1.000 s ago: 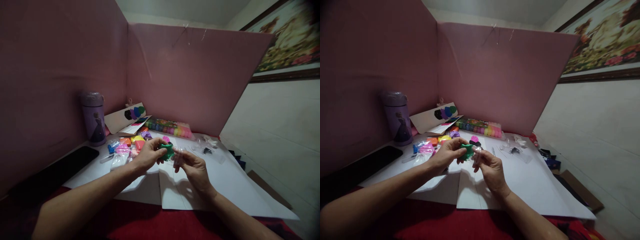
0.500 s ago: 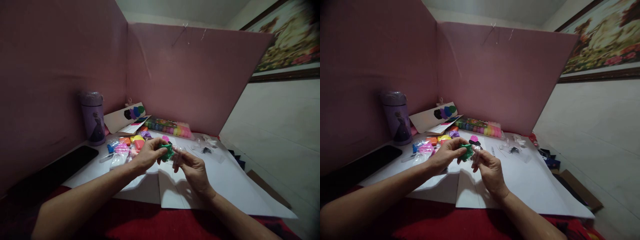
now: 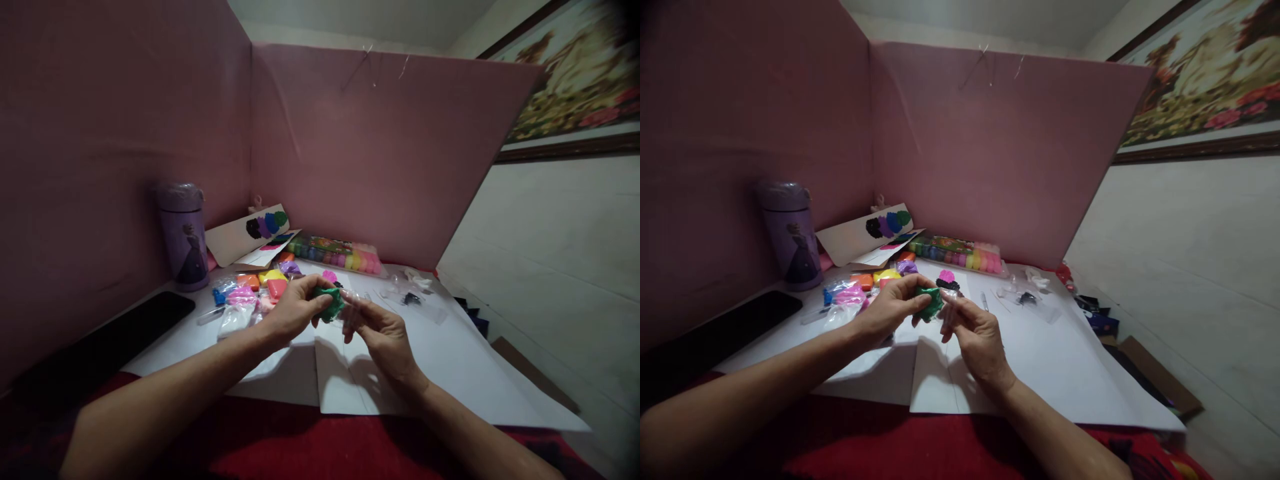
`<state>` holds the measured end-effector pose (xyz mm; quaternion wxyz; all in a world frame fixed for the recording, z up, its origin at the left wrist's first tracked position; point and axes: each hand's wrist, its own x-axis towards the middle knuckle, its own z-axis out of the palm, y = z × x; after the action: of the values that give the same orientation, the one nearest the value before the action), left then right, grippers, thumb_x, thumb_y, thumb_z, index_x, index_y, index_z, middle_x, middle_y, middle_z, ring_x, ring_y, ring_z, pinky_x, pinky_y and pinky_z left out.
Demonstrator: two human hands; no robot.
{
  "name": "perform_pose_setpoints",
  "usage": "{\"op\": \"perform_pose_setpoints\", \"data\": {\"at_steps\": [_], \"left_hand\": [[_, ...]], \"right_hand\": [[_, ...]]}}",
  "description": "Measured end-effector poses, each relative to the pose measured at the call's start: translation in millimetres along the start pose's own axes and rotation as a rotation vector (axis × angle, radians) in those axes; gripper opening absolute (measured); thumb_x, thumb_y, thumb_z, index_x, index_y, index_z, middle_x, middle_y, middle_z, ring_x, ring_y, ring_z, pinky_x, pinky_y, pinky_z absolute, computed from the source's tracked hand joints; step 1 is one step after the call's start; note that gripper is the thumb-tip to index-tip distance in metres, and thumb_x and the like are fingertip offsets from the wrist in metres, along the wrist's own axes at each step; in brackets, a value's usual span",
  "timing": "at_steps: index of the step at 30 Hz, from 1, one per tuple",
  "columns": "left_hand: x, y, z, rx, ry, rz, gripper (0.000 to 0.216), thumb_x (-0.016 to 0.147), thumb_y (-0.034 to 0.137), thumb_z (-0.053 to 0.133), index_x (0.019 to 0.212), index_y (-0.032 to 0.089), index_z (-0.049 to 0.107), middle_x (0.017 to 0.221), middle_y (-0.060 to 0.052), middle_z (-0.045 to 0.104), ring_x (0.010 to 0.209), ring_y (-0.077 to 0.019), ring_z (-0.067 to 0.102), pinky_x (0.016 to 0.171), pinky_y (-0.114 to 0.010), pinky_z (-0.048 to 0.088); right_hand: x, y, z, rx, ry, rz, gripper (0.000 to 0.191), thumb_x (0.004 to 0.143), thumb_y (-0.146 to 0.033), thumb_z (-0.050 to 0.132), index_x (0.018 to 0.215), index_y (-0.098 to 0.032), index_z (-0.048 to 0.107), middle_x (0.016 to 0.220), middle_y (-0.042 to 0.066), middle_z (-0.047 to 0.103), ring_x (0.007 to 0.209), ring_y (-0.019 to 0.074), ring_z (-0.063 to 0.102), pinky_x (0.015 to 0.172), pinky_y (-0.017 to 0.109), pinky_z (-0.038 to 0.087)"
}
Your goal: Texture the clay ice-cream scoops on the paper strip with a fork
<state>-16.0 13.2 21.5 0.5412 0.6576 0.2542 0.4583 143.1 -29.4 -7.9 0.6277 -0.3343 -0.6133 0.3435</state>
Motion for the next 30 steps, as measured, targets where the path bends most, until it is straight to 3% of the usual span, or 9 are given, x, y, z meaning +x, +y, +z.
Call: {"op": "perform_pose_setpoints", "data": {"at_steps": [8,12,16,19,30], "left_hand": [[0.4,-1.1,-0.3,0.012,-0.007,0.039,0.025,0.072,0.032,0.066,0.085,0.012,0.059,0.063,0.002,0.052,0.052,-0.0078,0.045,0.045,-0.021,0.037],[0.5,-2.2,1.5,0.014,-0.007,0.041,0.027,0.071,0.034,0.065,0.085,0.011,0.059,0.065,0.001,0.052,0.054,-0.0090,0.046,0.046,-0.022,0.038],[-0.4,-1.6,1.4,0.010,-0.003,0.034,0.028,0.071,0.034,0.065,0.087,0.011,0.058,0.067,0.000,0.053,0.056,-0.0098,0.048,0.046,-0.022,0.039],[-0.5,-1.8,0.5,0.013,-0.018,0.022,0.030,0.071,0.035,0.066,0.088,0.011,0.058,0.066,0.000,0.054,0.056,-0.0098,0.049,0.046,-0.022,0.039],[0.9,-2.2,0.3,0.055,-0.018,-0.014,0.029,0.074,0.038,0.063,0.085,0.011,0.057,0.062,0.001,0.053,0.052,-0.0089,0.047,0.044,-0.021,0.039]], "right_hand": [[2.9,-2.9,0.8,0.074,-0.079,0.004,0.018,0.078,-0.019,0.065,0.095,-0.023,0.071,0.064,-0.002,0.063,0.056,0.0115,0.058,0.048,0.024,0.053],[3.0,-4.7,1.0,0.063,-0.030,-0.011,0.012,0.076,-0.020,0.069,0.088,-0.022,0.072,0.066,-0.001,0.063,0.053,0.0104,0.057,0.048,0.023,0.051],[2.8,-5.1,0.7,0.029,0.060,-0.019,0.020,0.071,-0.013,0.069,0.086,-0.023,0.076,0.060,-0.002,0.059,0.051,0.0095,0.054,0.046,0.022,0.049],[3.4,-4.0,-0.2,0.029,0.053,-0.002,0.027,0.068,-0.009,0.067,0.087,-0.025,0.077,0.064,-0.002,0.062,0.050,0.0095,0.054,0.044,0.022,0.048],[6.1,1.2,-2.6,0.053,0.018,0.009,0.015,0.070,-0.016,0.072,0.082,-0.023,0.077,0.072,0.000,0.060,0.056,0.0100,0.054,0.042,0.020,0.048]]}}
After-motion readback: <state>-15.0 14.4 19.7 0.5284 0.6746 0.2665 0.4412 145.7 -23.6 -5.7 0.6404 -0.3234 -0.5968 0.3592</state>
